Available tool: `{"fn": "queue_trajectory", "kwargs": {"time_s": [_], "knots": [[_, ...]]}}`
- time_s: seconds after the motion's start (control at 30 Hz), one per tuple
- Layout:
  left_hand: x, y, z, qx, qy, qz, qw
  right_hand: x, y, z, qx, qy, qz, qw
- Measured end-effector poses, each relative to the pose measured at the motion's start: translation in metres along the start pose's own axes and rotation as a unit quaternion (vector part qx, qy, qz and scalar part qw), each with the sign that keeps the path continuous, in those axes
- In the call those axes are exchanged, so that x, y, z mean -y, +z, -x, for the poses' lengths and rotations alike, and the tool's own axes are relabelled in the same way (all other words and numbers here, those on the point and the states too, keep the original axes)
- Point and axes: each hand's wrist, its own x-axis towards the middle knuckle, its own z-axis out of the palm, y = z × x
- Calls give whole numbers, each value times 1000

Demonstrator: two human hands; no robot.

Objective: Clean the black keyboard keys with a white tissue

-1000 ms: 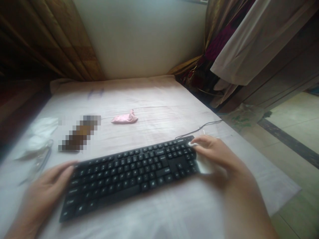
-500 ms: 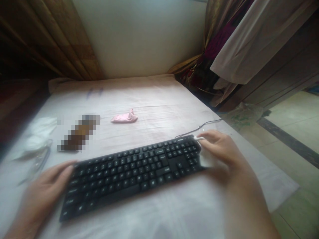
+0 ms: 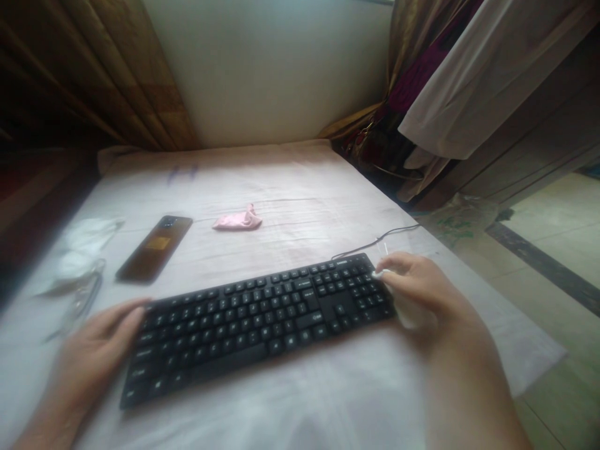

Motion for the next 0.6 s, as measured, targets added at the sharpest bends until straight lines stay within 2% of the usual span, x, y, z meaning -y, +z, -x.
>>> {"fn": "queue_trajectory", "kwargs": {"time_s": [0.1,0.17,0.23,0.33,0.6], "knots": [[1,0,0,7,-14,2,1000,10,4,3,2,-59,-59,997],[1,-1,0,11,-21,5,1000,18,8,4,35,-99,-98,990],[0,-1,0,11,-27,4,1000,22,12,4,73,-107,-106,986],[-4,-1,0,4,-34,-9,999,20,14,3,91,-84,-84,989],[-4,-1,1,-9,-11,1,1000,-4,2,4,74,18,-62,995]]}}
